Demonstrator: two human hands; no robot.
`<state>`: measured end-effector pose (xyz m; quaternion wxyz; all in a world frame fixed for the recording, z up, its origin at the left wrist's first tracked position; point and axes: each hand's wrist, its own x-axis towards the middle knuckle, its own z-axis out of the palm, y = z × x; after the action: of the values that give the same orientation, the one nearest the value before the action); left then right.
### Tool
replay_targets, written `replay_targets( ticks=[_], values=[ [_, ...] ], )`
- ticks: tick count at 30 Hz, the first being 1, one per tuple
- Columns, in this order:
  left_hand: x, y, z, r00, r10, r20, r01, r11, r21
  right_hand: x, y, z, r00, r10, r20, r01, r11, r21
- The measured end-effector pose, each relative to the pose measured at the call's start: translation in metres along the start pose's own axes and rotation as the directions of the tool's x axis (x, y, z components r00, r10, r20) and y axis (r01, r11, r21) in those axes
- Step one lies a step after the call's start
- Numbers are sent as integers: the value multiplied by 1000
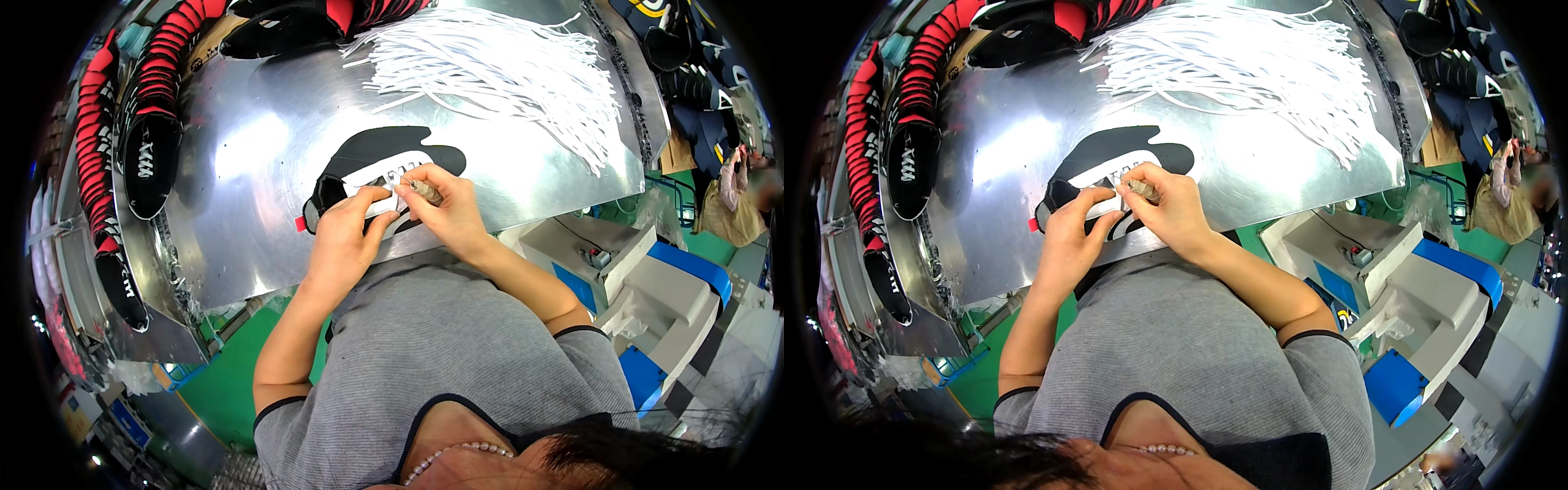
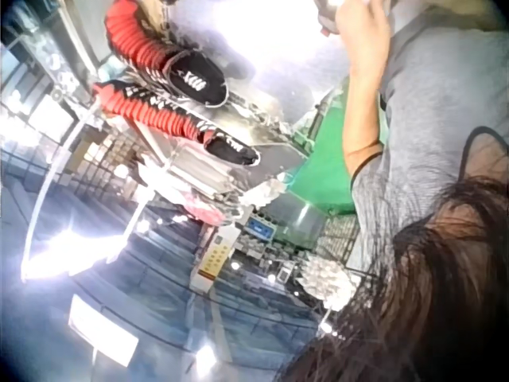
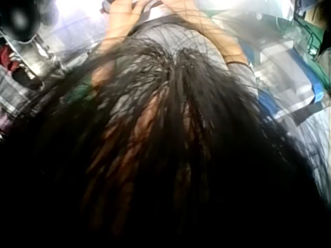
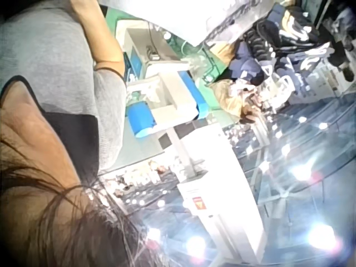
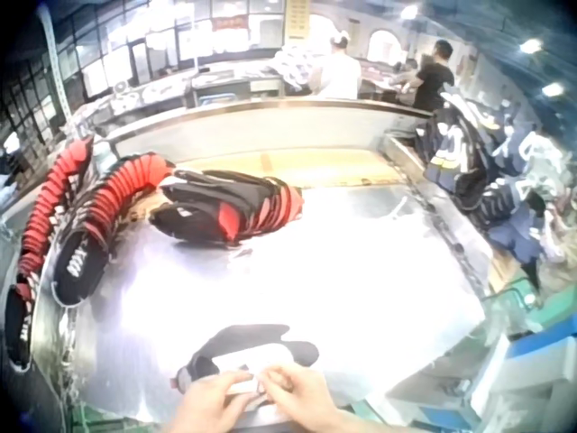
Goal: The person laces a black and white shoe component by hand, pulling white laces through eyelets and organizing a pile of laces on the workstation.
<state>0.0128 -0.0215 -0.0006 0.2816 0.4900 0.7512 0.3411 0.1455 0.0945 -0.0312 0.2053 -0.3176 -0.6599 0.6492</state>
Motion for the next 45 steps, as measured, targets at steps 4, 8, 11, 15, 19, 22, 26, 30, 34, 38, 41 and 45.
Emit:
replay_targets(
  ticks=[4, 8, 11, 15, 19, 22, 26, 30, 34, 38, 41, 45],
  values=[
    [1, -4, 4, 997, 53, -54, -50, 997, 59, 0, -4, 0, 999, 38, 35, -38, 999, 26],
    [0, -3, 5, 994, 63, -91, -58, 996, 63, -6, -4, -11, 995, -37, 89, 40, 999, -28],
    [1, -5, 9, 984, 95, -148, -92, 995, 28, -17, -5, -16, 989, -92, 115, 107, 986, -130],
    [0, -7, 7, 990, 61, -125, -58, 998, 23, -24, -3, -25, 982, -101, 159, 141, 955, -261],
    [0, -5, 6, 993, 39, -114, -37, 999, 20, -23, -4, -25, 985, -92, 145, 131, 949, -286],
    [1, -5, 6, 989, 38, -142, -41, 999, -18, -23, -5, -23, 987, -94, 128, 123, 962, -245],
    [1, -6, 7, 987, 9, -161, -18, 998, -54, -24, -2, -22, 977, -168, 130, 198, 942, -272],
    [1, -7, 7, 983, 67, -169, -72, 997, -23, -23, -1, -21, 977, -176, 123, 205, 938, -281],
    [1, -6, 8, 980, 115, -164, -109, 993, 45, -21, -7, -18, 975, -170, 140, 205, 934, -292],
    [0, -7, 10, 969, 172, -175, -159, 984, 85, -19, -4, -18, 976, -156, 153, 195, 938, -286],
    [-2, 0, 10, 984, 111, -141, -88, 983, 160, -18, -7, -13, 977, -149, 151, 192, 925, -329],
    [-9, 5, 12, 973, 161, -163, -127, 971, 203, -19, -8, -9, 969, -181, 168, 235, 885, -402]
  ],
)
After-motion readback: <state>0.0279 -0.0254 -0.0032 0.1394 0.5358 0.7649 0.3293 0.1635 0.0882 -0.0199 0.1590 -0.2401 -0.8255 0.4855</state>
